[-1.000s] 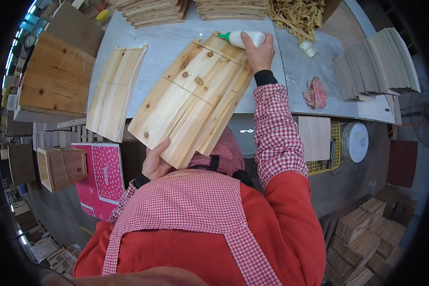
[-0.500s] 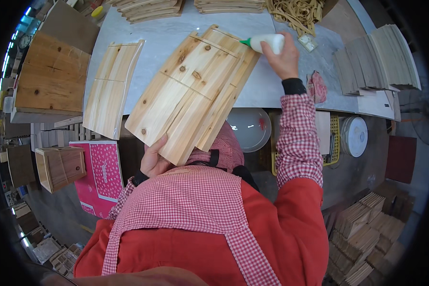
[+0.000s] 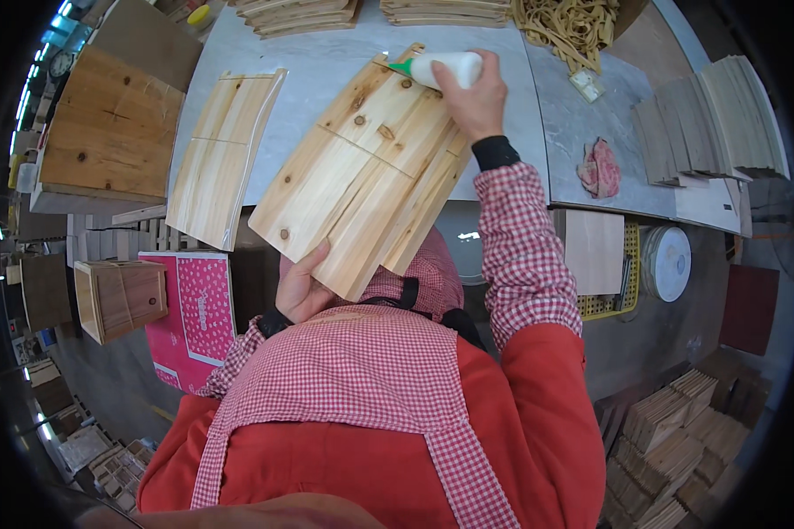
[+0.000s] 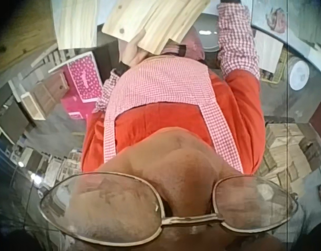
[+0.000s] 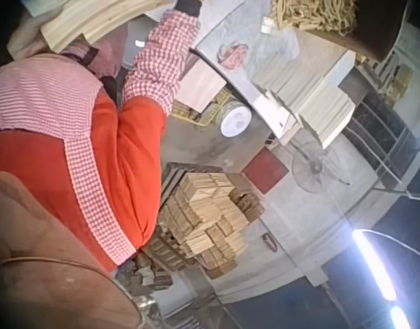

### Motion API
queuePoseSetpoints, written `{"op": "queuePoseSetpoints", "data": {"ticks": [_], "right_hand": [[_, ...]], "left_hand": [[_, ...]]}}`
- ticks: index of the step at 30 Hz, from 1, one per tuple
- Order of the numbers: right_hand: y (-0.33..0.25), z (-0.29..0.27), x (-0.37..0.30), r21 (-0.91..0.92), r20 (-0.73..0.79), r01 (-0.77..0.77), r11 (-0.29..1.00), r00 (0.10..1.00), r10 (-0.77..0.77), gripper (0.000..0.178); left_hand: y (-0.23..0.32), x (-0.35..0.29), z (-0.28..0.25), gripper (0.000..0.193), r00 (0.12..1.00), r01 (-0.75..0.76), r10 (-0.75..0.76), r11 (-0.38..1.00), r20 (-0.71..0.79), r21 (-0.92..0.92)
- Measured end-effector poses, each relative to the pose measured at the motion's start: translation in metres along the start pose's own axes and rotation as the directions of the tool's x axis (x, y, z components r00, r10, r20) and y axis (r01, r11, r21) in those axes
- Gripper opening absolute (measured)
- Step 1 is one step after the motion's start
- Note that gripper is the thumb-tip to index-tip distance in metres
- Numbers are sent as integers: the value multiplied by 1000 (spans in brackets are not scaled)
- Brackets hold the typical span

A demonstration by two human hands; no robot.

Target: Apply wood glue to panels and assemble them into a four-sided wooden box structure.

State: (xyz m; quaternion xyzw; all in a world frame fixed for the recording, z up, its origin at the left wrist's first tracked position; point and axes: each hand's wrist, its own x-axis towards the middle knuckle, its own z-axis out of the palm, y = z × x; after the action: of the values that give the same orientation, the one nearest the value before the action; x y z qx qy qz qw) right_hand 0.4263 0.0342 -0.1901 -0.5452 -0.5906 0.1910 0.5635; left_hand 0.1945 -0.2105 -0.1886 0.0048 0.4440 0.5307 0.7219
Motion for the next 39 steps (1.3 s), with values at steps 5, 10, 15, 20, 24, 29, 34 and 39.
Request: {"op": "queuePoseSetpoints", "data": {"ticks": [5,10,15,20,24,29,34,39], "right_hand": [[4,23,9,-63,43,60,996,997,-57,48],[6,-4,12,-106,122,145,984,984,-132,44],[0,-63,-3,-126,145,196,972,973,-178,43],[-17,-88,-21,-230,121,162,960,983,-137,43],[-17,-63,-38,-143,45,21,989,999,-15,46],[-39,-1,-69,106,100,-27,994,995,16,49],[-56,33,-78,109,138,10,994,990,-25,49],[-56,32,-76,49,175,112,992,977,-119,45]], "left_hand": [[-1,2,0,56,1000,1,-1,1000,-4,1],[-2,6,-6,56,999,35,-36,998,-6,-44],[-4,9,-13,56,1000,28,-28,999,9,-47],[-2,5,-6,56,1000,-26,26,1000,16,-5],[-5,13,-12,54,996,7,-1,998,89,-59],[-9,26,-13,53,989,86,-66,985,134,-150],[-8,23,-4,51,997,42,-35,995,71,-96],[-7,21,-3,51,998,49,-46,995,33,-89]]}}
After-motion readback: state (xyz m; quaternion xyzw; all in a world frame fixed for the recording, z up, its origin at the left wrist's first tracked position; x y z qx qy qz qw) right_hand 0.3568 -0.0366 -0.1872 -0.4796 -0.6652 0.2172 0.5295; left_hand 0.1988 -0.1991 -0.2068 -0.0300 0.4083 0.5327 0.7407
